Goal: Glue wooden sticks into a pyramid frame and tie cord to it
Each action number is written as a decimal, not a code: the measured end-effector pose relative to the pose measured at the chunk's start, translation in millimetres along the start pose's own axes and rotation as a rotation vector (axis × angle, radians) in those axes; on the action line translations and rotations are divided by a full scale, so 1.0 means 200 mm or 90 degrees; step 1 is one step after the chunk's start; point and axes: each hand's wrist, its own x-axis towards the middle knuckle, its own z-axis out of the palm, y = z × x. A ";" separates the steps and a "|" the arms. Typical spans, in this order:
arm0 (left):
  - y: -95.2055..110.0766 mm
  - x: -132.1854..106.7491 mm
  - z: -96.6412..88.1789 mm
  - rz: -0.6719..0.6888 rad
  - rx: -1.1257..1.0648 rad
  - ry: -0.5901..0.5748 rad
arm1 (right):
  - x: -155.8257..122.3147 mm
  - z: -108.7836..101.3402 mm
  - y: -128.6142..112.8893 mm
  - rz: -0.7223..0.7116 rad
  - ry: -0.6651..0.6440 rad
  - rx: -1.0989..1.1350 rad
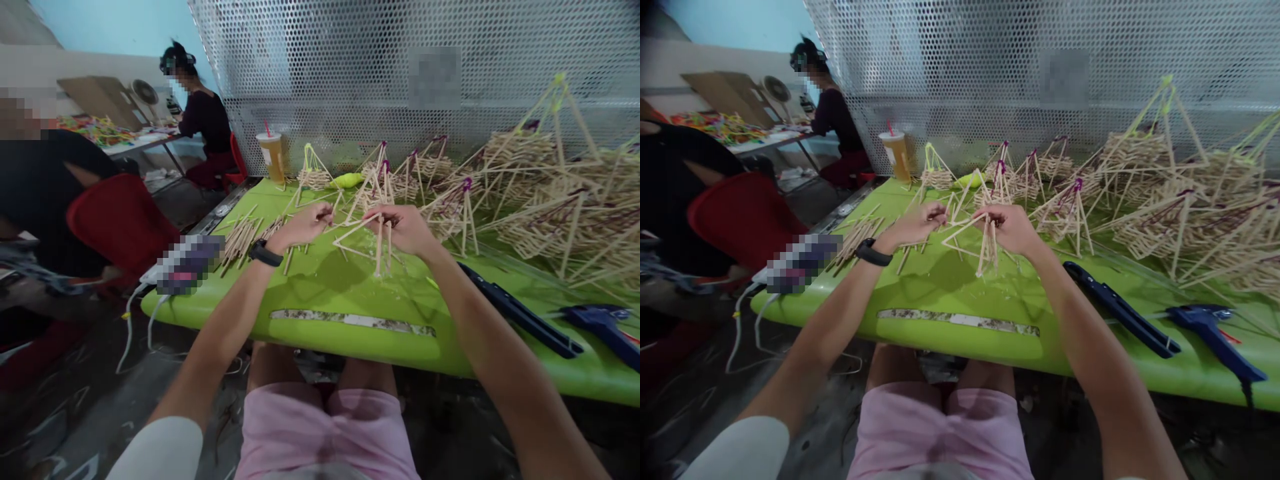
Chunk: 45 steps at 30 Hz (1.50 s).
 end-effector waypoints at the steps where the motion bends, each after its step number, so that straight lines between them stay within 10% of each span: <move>1: 0.01 0.01 0.00 0.013 -0.055 0.008 | 0.00 0.01 0.00 -0.002 -0.011 0.002; 8: 0.08 0.01 0.06 0.017 -0.278 -0.077 | 0.01 0.06 0.02 -0.001 -0.082 -0.040; 17: 0.11 -0.01 0.06 0.057 -0.176 -0.124 | 0.00 0.05 0.02 0.032 -0.117 -0.071; 30: 0.15 -0.02 0.11 0.036 -0.285 -0.194 | 0.00 0.04 0.01 0.003 0.127 -0.083; 45: 0.19 -0.03 0.20 0.019 -0.221 -0.225 | 0.00 0.01 -0.08 0.022 -0.147 -0.089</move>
